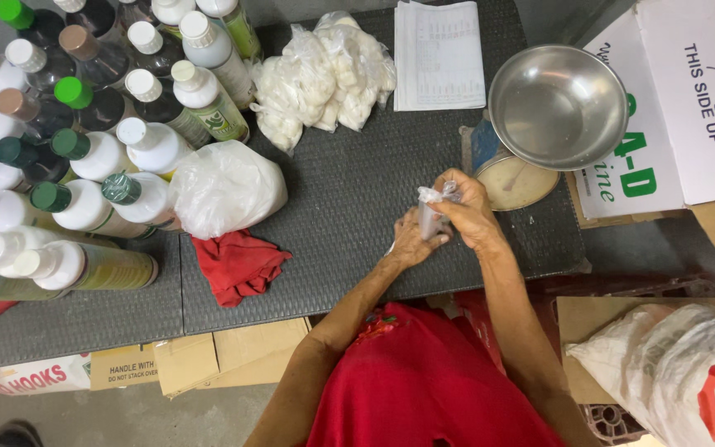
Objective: The person scoops a white granular substance from a large sack into a metal bowl on a scale using a red scoop. They then transfer the substance into small plastic bags, tie them shut, and place them on the table. The process is repeated multiple times.
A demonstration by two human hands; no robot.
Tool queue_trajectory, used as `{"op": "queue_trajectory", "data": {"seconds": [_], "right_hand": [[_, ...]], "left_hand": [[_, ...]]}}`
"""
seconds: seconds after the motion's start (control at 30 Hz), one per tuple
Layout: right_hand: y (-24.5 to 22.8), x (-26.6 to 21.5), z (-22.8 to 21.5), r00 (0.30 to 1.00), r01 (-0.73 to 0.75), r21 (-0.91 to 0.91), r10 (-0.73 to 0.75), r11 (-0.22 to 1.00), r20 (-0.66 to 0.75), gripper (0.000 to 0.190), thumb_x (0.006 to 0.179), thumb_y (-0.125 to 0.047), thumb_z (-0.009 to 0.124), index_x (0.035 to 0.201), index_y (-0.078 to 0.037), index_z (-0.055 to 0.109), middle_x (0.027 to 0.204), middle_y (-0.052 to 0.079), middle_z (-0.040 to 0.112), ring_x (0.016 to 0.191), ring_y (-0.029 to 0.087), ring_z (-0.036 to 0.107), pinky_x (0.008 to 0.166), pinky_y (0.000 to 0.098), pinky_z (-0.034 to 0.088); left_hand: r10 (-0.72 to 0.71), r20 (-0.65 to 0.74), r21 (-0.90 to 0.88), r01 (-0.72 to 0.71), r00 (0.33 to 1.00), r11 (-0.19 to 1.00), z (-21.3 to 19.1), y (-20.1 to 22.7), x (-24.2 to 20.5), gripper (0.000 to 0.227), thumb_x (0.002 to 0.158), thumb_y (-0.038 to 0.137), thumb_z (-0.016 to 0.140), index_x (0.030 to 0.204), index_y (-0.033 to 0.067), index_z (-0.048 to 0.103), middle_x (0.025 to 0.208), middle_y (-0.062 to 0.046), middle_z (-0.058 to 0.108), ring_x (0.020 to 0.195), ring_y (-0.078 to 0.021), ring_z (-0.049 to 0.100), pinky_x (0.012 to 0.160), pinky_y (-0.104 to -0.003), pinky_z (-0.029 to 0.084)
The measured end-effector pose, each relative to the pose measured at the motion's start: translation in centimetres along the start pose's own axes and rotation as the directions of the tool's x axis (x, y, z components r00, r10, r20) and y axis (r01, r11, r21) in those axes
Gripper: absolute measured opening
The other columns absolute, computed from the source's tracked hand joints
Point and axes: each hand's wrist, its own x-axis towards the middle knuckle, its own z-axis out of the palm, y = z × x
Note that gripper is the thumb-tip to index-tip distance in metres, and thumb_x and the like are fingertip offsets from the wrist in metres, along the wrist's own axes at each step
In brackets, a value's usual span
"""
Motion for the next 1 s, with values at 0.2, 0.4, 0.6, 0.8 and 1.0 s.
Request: {"op": "queue_trajectory", "data": {"seconds": [0.2, 0.4, 0.6, 0.8, 1.0], "right_hand": [[0.1, 1.0, -0.5, 0.965, -0.037, 0.066, 0.052, 0.997, -0.256, 0.012, 0.086, 0.006, 0.071, 0.088, -0.005, 0.065, 0.095, 0.008, 0.072, 0.084, 0.016, 0.073, 0.065, 0.0307, 0.061], [-0.6, -0.4, -5.8, 0.877, 0.098, 0.452, 0.138, 0.887, -0.46, 0.015, 0.084, 0.008, 0.067, 0.087, -0.007, 0.064, 0.09, 0.011, 0.069, 0.08, 0.021, 0.071, 0.062, 0.0356, 0.057], [-3.9, -3.0, -4.9, 0.774, 0.207, -0.512, -0.459, 0.834, -0.436, 0.014, 0.091, 0.011, 0.065, 0.097, -0.001, 0.062, 0.103, 0.011, 0.061, 0.083, 0.019, 0.06, 0.075, 0.032, 0.053], [-3.3, -4.1, 2.5, 0.743, 0.536, -0.746, -0.641, 0.394, 0.195, 0.015, 0.089, 0.004, 0.059, 0.102, -0.002, 0.065, 0.109, 0.015, 0.061, 0.107, 0.029, 0.06, 0.096, 0.0415, 0.052], [3.9, -2.0, 2.4, 0.939, 0.333, -0.934, -0.135, 0.127, 0.316, 0.059, 0.076, -0.006, 0.067, 0.133, 0.002, 0.058, 0.135, 0.021, 0.056, 0.123, 0.041, 0.057, 0.103, 0.0612, 0.038]], "left_hand": [[0.049, -0.106, 0.004, -0.048, 0.993, 0.999, 0.9, -2.0, 0.8, 0.047, 0.095, 0.041, 0.064, 0.136, 0.0181, 0.064, 0.136, -0.014, 0.055, 0.13, -0.0355, 0.048, 0.111, -0.056, 0.031], [0.21, -0.165, 0.143, -0.187, 0.964, 0.972, -0.1, -3.7, -0.7, 0.039, 0.096, 0.025, 0.062, 0.126, 0.0008, 0.062, 0.14, -0.019, 0.053, 0.124, -0.0394, 0.053, 0.107, -0.05, 0.044], [0.194, -0.106, 0.308, -0.153, 0.975, 0.939, 0.3, -2.9, -1.1, 0.038, 0.087, 0.009, 0.054, 0.122, -0.0003, 0.064, 0.137, -0.02, 0.053, 0.116, -0.0413, 0.054, 0.096, -0.053, 0.045], [0.117, -0.064, 0.375, -0.085, 0.991, 0.923, 1.1, -2.3, -0.5, 0.038, 0.091, 0.016, 0.051, 0.123, 0.0008, 0.063, 0.132, -0.021, 0.053, 0.115, -0.0389, 0.055, 0.094, -0.052, 0.046], [0.169, -0.087, 0.364, -0.127, 0.982, 0.923, 2.2, -3.8, -0.3, 0.042, 0.089, 0.021, 0.053, 0.126, 0.0018, 0.061, 0.132, -0.022, 0.052, 0.113, -0.0418, 0.054, 0.093, -0.054, 0.045]]}}
